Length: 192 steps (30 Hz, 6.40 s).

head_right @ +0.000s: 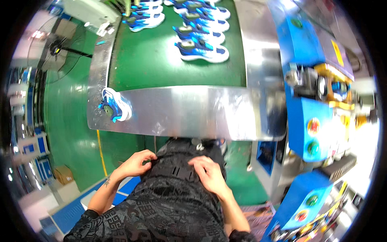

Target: The person repeatedly picks up blue and white sneakers from a metal table, places them into a yellow and blue processing machine, and then removes them to place them back on the table. The person handles the shoes one at a time in a continuous loop.

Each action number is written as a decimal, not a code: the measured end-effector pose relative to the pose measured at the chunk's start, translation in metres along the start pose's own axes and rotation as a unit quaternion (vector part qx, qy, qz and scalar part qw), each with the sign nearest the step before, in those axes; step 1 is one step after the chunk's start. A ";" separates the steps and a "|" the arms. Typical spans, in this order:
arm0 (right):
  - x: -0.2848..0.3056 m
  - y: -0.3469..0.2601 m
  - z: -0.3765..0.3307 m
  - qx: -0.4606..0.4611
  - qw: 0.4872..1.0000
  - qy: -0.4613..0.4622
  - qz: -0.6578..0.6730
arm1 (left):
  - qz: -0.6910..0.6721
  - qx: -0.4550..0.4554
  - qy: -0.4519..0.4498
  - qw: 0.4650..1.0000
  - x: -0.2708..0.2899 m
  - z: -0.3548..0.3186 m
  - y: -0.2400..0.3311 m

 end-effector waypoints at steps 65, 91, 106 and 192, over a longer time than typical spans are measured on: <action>0.226 -0.113 -0.097 0.037 0.795 0.572 0.200 | 0.106 -0.469 0.011 0.877 -0.145 0.300 0.661; 0.624 -0.004 0.058 -0.201 0.594 0.737 -0.252 | -0.412 -0.203 0.069 0.886 0.144 0.353 0.317; 0.465 -0.122 0.021 -0.029 0.727 0.417 -0.544 | -0.522 -0.211 -0.170 0.809 0.079 0.218 0.352; -0.210 -0.074 -0.597 0.206 0.361 0.904 0.098 | 0.244 -0.389 -0.346 0.819 -0.594 -0.204 0.338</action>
Point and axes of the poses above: each hand's wrist, its own z-axis towards the middle knuckle, its own x-axis out of the back of the hand, y = z × x, the point moved 6 cm from there along z, towards the middle knuckle, and after that the axes turned 12 degrees about x, right-handed, at the moved point
